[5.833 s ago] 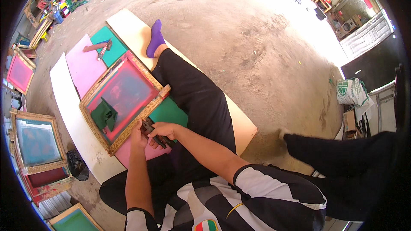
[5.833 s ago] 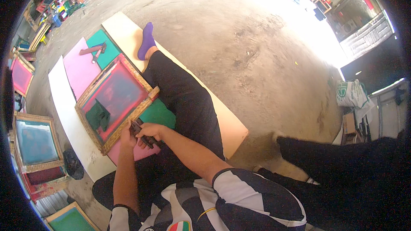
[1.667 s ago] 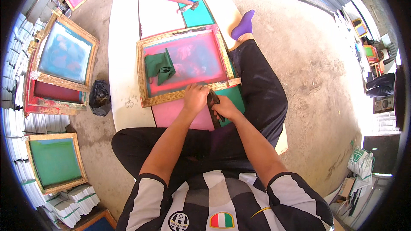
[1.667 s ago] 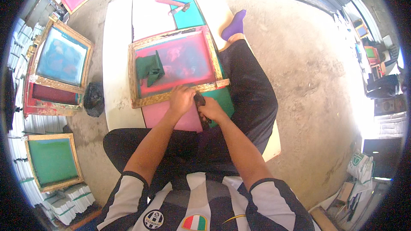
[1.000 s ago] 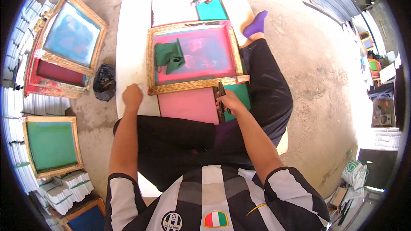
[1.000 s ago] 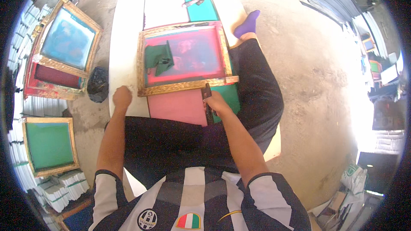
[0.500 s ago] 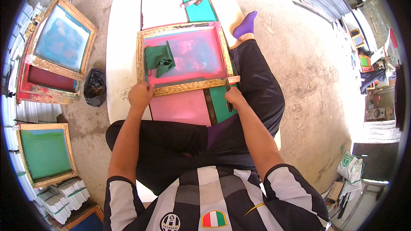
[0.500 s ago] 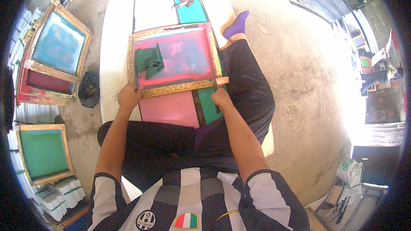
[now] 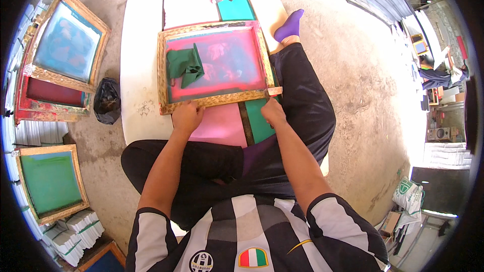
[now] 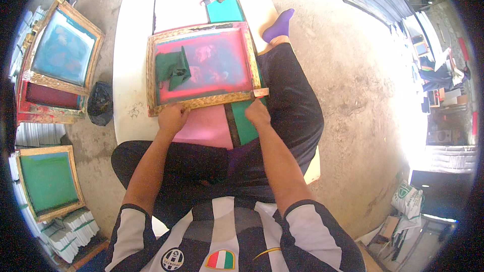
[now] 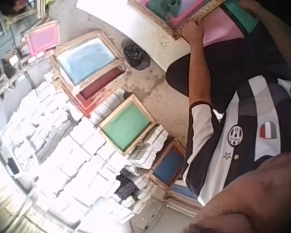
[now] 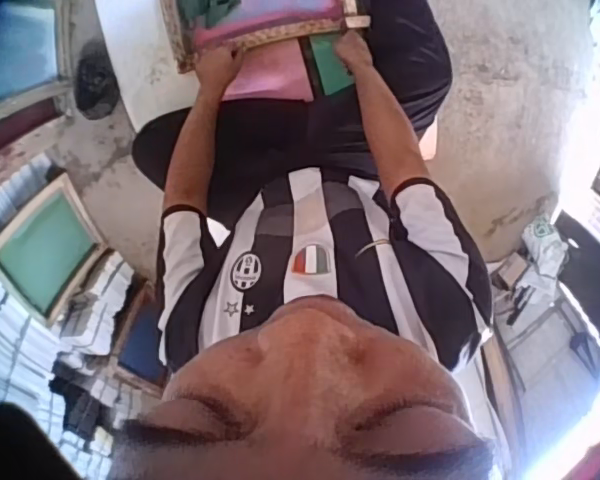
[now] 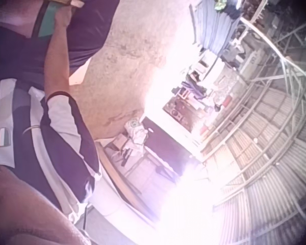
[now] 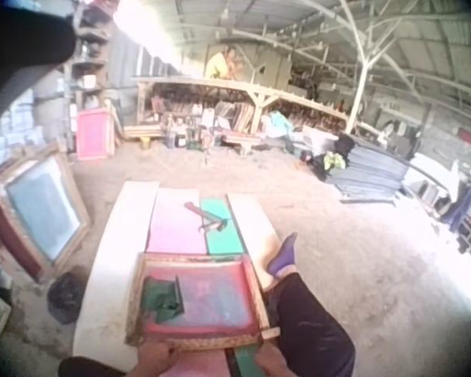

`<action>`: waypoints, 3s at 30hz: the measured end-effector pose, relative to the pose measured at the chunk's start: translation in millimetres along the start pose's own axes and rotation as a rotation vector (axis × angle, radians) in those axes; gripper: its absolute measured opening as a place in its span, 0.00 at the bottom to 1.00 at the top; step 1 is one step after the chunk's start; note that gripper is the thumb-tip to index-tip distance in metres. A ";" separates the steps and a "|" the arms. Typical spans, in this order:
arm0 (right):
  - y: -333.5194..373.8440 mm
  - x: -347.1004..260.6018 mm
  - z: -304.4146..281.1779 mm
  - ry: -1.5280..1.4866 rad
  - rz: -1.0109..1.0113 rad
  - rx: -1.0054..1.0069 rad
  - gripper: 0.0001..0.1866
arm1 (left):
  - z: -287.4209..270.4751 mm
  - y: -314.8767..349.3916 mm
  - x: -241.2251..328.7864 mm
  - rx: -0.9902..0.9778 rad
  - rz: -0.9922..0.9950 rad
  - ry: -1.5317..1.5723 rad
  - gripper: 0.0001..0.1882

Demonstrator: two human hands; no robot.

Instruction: The person sits on the floor and uses a knife to trim the edges of a pink fabric sheet placed under a screen printing frame. The person repeatedly cuts along the frame's edge to remove excess material.

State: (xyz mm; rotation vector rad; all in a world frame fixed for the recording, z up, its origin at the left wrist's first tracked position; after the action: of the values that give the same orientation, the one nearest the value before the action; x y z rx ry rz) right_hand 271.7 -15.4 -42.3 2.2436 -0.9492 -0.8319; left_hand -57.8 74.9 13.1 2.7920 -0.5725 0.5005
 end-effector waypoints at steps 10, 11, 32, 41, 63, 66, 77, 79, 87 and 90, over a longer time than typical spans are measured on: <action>15.7 -10.3 0.4 0.048 -0.022 0.109 0.17 | -13.5 -3.3 47.2 0.185 0.216 -0.107 0.22; 13.7 -7.3 2.8 0.044 -0.029 0.116 0.17 | -2.8 -8.6 43.7 0.130 0.204 -0.120 0.24; 30.6 -20.2 33.4 0.080 -0.218 0.205 0.16 | 15.7 -28.8 37.9 -0.060 0.138 -0.121 0.24; 84.6 -78.6 56.5 -0.024 -0.508 0.032 0.15 | -27.9 7.2 98.8 0.229 0.514 0.104 0.17; 34.6 -35.0 97.9 -0.248 -0.499 -0.384 0.20 | -19.1 -5.2 50.2 -0.034 0.279 -0.006 0.09; 5.0 -9.1 66.0 -0.120 -0.339 -0.164 0.18 | -26.1 -5.2 13.4 0.032 0.159 0.006 0.09; 5.7 -2.7 0.1 -0.079 -0.058 -0.080 0.18 | -81.6 20.9 -157.5 0.112 -0.493 -0.025 0.11; 7.8 -5.1 -2.1 -0.047 -0.066 -0.028 0.17 | -82.2 24.1 -175.3 0.124 -0.518 -0.038 0.11; 13.1 -23.6 -6.5 0.046 -0.135 -0.015 0.17 | -61.7 17.8 -203.8 0.086 -0.682 0.101 0.12; 15.5 -28.3 -9.6 0.071 -0.124 -0.034 0.17 | -58.9 15.4 -204.2 0.060 -0.715 0.095 0.13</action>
State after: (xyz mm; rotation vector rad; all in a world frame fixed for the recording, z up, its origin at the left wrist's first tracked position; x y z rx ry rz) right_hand 256.3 -0.5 -16.3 2.3053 -0.7645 -0.8092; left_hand -257.1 147.2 -7.7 2.7474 0.4639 0.4798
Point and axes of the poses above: each hand's wrist, its own y-axis away from the middle knuckle, its own z-axis out of the palm, x = y × z, the point moved 9 cm from there along -y, towards the middle knuckle, and after that the axes turned 11 degrees about -x, right-handed, at the moved point
